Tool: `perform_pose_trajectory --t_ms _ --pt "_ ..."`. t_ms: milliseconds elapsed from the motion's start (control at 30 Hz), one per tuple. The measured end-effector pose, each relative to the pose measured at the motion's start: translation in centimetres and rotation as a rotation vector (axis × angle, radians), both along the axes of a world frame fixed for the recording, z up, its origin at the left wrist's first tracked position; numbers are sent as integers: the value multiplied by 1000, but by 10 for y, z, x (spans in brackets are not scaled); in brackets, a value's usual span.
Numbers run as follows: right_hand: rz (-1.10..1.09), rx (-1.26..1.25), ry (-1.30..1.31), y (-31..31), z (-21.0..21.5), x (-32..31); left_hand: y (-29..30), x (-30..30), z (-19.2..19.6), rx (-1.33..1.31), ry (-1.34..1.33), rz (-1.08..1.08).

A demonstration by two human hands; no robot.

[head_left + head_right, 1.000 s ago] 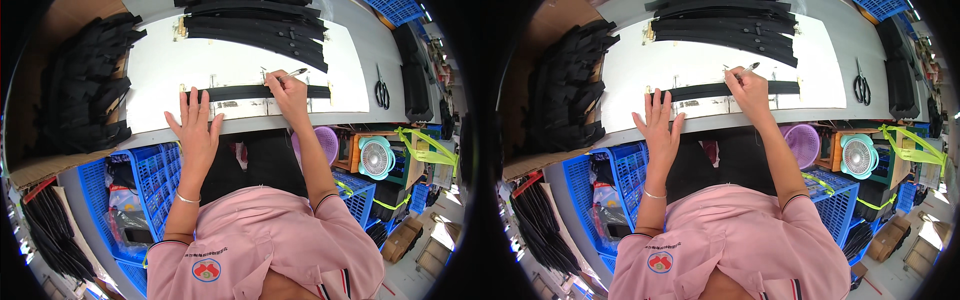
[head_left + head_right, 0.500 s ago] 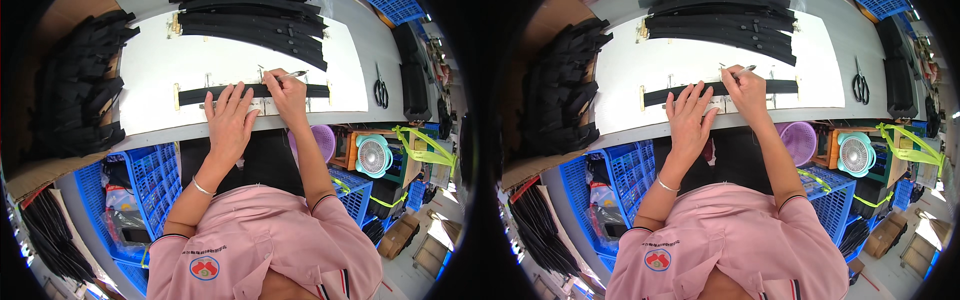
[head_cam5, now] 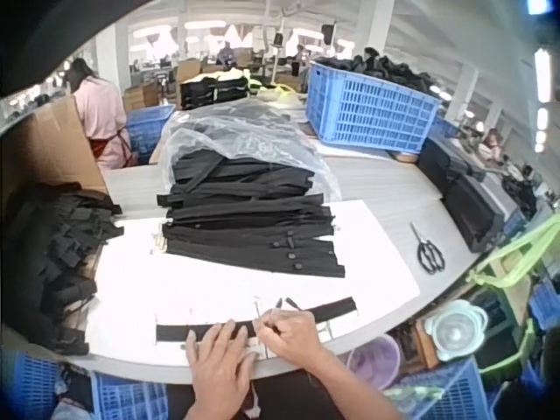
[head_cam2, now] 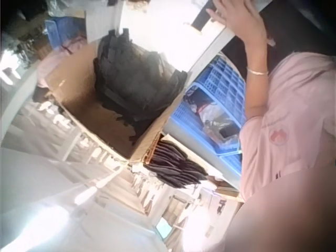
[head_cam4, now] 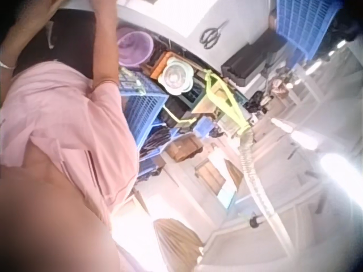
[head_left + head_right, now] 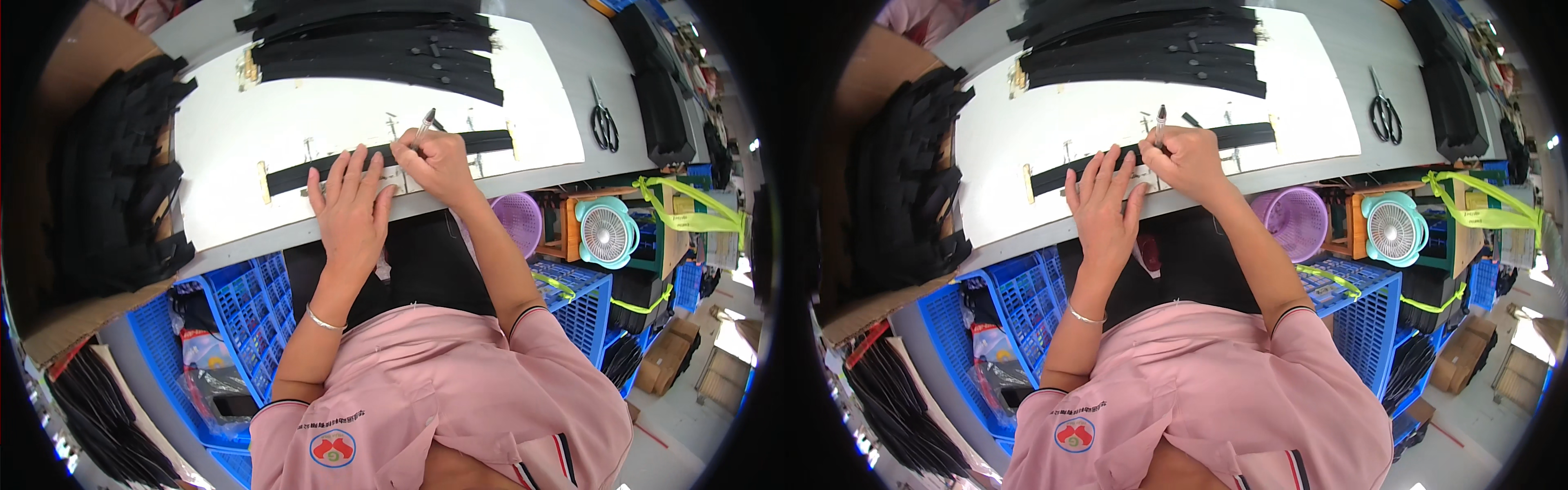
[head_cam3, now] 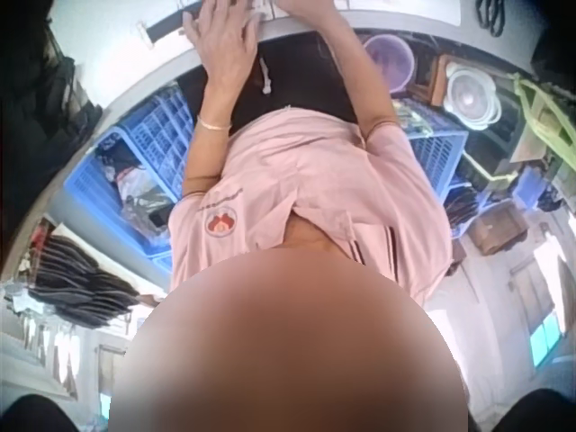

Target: The recorder is marking and assembling components for black fabric straps, likely for backpacks or outdoor gear, in a factory setting.

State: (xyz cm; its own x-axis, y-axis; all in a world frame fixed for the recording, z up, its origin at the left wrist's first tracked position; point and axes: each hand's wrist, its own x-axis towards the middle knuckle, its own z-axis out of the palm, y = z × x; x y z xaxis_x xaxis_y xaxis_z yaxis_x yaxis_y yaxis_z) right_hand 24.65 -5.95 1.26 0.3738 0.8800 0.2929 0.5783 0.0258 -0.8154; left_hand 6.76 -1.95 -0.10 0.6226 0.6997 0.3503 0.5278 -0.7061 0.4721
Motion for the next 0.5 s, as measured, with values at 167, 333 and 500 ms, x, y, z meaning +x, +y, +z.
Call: perform_pose_trajectory --t_ms 167,333,500 --pt "-151 103 394 -28 13 23 -1 -3 -1 12 19 -13" --pt "-358 11 263 -46 7 77 -1 0 0 14 21 -26" --pt "-307 1 270 -48 -8 85 -8 21 5 -52 -146 -37"
